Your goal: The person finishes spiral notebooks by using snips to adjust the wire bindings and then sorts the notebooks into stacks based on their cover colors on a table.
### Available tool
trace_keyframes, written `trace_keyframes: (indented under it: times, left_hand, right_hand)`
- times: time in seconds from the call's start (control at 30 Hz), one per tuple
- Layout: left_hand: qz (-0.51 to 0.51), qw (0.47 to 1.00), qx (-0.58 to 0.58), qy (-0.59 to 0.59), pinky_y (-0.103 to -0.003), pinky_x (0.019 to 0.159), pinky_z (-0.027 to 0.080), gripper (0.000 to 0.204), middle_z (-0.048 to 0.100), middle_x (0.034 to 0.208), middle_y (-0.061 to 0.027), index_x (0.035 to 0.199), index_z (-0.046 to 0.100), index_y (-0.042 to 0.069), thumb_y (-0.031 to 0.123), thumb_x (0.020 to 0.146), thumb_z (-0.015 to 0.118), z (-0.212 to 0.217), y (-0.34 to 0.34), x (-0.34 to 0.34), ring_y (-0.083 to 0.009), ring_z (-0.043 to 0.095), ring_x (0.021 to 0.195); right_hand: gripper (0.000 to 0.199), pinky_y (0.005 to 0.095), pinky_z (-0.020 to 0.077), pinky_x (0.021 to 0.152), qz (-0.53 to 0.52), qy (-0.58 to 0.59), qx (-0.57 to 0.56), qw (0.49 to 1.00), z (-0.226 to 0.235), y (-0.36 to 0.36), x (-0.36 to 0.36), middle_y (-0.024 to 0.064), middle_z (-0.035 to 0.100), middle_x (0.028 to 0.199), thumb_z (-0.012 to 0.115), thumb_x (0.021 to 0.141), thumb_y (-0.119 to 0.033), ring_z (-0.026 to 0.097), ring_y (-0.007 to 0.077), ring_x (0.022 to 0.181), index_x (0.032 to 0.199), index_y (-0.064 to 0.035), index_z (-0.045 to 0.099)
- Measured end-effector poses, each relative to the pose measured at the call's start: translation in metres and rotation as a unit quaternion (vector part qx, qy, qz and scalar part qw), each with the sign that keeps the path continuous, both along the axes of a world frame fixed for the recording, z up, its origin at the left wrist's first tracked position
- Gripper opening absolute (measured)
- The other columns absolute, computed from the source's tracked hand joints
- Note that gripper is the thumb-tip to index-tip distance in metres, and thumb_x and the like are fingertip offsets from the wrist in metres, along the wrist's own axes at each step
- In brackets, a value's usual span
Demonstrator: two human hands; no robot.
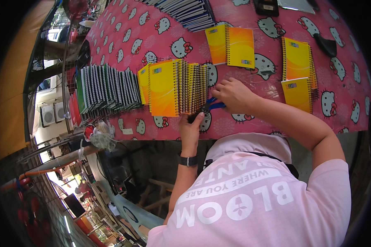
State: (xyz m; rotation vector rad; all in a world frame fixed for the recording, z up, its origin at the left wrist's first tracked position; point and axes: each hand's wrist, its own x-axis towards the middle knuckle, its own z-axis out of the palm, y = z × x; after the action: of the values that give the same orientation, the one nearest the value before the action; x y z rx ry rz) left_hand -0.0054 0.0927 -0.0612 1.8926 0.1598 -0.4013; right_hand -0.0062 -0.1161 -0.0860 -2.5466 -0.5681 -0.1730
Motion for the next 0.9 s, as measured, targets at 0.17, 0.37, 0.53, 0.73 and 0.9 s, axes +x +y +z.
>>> trace_keyframes:
  times: [0.17, 0.37, 0.53, 0.73, 0.9]
  left_hand:
    - [0.004, 1.000, -0.001, -0.001, -0.018, 0.049, 0.035, 0.023, 0.059, 0.072, 0.0037, 0.092, 0.060, 0.004, 0.016, 0.077, 0.071, 0.002, -0.005, 0.001, -0.0028, 0.045, 0.056]
    - [0.009, 0.999, -0.031, 0.003, -0.019, 0.051, 0.036, 0.023, 0.060, 0.076, 0.0018, 0.094, 0.059, 0.003, 0.015, 0.078, 0.069, -0.009, 0.001, -0.004, -0.0036, 0.046, 0.058]
    - [0.001, 1.000, 0.010, 0.014, -0.021, 0.056, 0.040, 0.027, 0.062, 0.078, -0.0013, 0.095, 0.059, 0.001, 0.016, 0.076, 0.070, -0.002, -0.006, -0.001, -0.0069, 0.052, 0.062]
    - [-0.072, 0.980, 0.167, -0.080, -0.029, 0.067, 0.046, 0.030, 0.065, 0.086, -0.0073, 0.095, 0.061, -0.001, 0.019, 0.076, 0.071, -0.015, -0.002, 0.003, -0.0146, 0.059, 0.072]
    - [-0.069, 0.979, 0.158, -0.107, -0.029, 0.068, 0.046, 0.028, 0.066, 0.083, -0.0087, 0.094, 0.062, -0.001, 0.020, 0.077, 0.070, -0.021, 0.007, 0.004, -0.0159, 0.061, 0.073]
  right_hand:
    - [0.025, 0.0422, 0.0472, 0.064, 0.005, 0.056, 0.046, 0.997, -0.002, -0.006, -0.001, 0.0099, 0.058, 0.074, 0.067, 0.062, -0.018, 0.060, 0.0303, 0.071, 0.083, -0.0072, 0.059]
    - [0.031, 0.0420, 0.0478, 0.066, -0.013, 0.246, 0.022, 0.969, 0.017, -0.017, -0.001, 0.0098, 0.062, 0.079, 0.069, 0.062, -0.020, 0.062, 0.0296, 0.076, 0.090, -0.0086, 0.062]
    - [0.036, 0.0407, 0.0425, 0.076, -0.028, 0.062, -0.005, 0.998, 0.001, -0.020, -0.006, 0.0076, 0.059, 0.089, 0.071, 0.063, -0.023, 0.056, 0.0250, 0.090, 0.093, -0.0083, 0.060]
    - [0.042, 0.0406, 0.0382, 0.076, -0.046, -0.011, -0.014, 0.999, -0.004, -0.005, -0.007, 0.0071, 0.054, 0.091, 0.071, 0.057, -0.018, 0.050, 0.0235, 0.093, 0.095, -0.0078, 0.057]
    - [0.040, 0.0387, 0.0388, 0.076, -0.037, -0.020, -0.020, 0.999, -0.005, -0.004, -0.008, 0.0078, 0.055, 0.091, 0.070, 0.058, -0.017, 0.051, 0.0236, 0.092, 0.094, -0.0065, 0.056]
